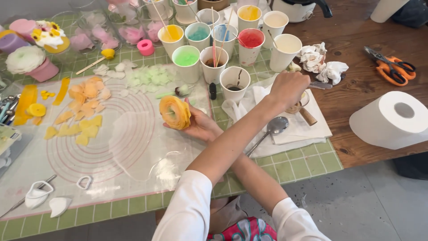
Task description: Assembling a wax flower for a decorative candle.
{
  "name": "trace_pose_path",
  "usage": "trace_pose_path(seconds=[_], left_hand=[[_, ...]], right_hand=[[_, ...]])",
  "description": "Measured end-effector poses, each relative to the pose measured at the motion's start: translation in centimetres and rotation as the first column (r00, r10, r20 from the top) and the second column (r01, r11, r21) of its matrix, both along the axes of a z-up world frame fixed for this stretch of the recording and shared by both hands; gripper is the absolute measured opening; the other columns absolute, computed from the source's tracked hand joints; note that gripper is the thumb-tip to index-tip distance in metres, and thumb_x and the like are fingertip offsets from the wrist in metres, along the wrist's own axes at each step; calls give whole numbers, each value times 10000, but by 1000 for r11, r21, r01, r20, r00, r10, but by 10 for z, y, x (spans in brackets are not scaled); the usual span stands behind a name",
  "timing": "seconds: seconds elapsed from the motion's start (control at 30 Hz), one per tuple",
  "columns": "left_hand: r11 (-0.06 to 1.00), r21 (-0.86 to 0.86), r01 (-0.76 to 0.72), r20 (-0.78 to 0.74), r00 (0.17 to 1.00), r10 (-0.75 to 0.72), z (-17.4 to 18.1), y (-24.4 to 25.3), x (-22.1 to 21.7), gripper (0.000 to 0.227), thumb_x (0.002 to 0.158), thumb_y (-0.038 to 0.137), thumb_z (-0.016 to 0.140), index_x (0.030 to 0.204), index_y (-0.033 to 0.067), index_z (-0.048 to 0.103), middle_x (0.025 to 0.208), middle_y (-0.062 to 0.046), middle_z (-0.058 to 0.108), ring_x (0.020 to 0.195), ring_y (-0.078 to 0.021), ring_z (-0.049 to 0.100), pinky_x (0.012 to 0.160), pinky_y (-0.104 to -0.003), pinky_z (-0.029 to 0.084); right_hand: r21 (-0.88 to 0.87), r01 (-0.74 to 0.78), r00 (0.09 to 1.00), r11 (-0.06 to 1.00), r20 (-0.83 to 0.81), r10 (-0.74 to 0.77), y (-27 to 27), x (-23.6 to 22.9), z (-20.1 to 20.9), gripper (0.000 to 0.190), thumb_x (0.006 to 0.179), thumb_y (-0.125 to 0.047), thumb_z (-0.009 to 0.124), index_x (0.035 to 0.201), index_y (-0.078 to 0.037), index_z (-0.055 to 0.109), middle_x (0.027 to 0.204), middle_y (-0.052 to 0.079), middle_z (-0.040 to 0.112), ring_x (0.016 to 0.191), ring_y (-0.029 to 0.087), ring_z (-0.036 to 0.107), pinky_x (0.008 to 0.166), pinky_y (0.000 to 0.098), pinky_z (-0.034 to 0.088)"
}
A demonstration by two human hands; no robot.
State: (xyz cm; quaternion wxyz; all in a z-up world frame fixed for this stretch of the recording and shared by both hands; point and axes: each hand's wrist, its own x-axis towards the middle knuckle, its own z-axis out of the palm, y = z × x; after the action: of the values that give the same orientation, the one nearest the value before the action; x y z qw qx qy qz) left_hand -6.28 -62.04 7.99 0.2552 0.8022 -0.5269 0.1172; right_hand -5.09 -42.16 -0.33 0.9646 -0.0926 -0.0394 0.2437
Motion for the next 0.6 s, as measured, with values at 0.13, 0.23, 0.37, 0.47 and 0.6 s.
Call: trace_pose_path(seconds=[0.13, 0.23, 0.37, 0.47, 0.6], left_hand=[[993, 106, -48, 126, 991, 34, -8, -7, -1, 105, 746, 16, 701, 751, 113, 742, 840, -89, 754, 915, -257, 722, 795, -429, 546], [993, 107, -51, 139, 990, 36, -19, -12, 1, 93, 750, 27, 701, 754, 108, 746, 855, -85, 752, 942, -250, 709, 810, -415, 544], [992, 113, -49, 143, 989, 32, -21, -15, -1, 83, 756, 31, 703, 757, 100, 750, 865, -93, 753, 961, -253, 706, 822, -409, 547], [992, 120, -48, 132, 991, 32, -15, -14, -7, 70, 741, 30, 714, 766, 86, 748, 871, -110, 749, 949, -254, 704, 809, -406, 549], [993, 114, -35, 94, 995, 24, -10, -9, -10, 98, 674, 29, 741, 756, 81, 744, 860, -124, 743, 949, -267, 701, 792, -407, 550]], right_hand=[[52, -32, 999, 998, -9, 33, 2, -4, 3, 587, 1089, -436, 456, 1509, -27, 426, 1512, 168, 487, 1405, 349, 470, 1207, 625, 335], [-30, 16, 999, 999, -44, -18, 3, -9, 14, 462, 1080, -376, 453, 1469, -127, 434, 1510, 110, 495, 1408, 322, 473, 1221, 620, 336], [21, -9, 1000, 1000, 8, 9, 2, -3, -1, 488, 1105, -372, 449, 1497, -80, 431, 1515, 122, 495, 1405, 312, 483, 1224, 621, 339], [-21, 9, 1000, 1000, 26, -8, -1, -2, 0, 536, 1101, -400, 444, 1496, -36, 442, 1494, 147, 515, 1391, 319, 498, 1211, 619, 355], [-52, 27, 999, 998, 32, -26, -2, -3, 6, 570, 1082, -434, 446, 1468, -15, 472, 1460, 153, 552, 1357, 317, 527, 1183, 600, 385]])
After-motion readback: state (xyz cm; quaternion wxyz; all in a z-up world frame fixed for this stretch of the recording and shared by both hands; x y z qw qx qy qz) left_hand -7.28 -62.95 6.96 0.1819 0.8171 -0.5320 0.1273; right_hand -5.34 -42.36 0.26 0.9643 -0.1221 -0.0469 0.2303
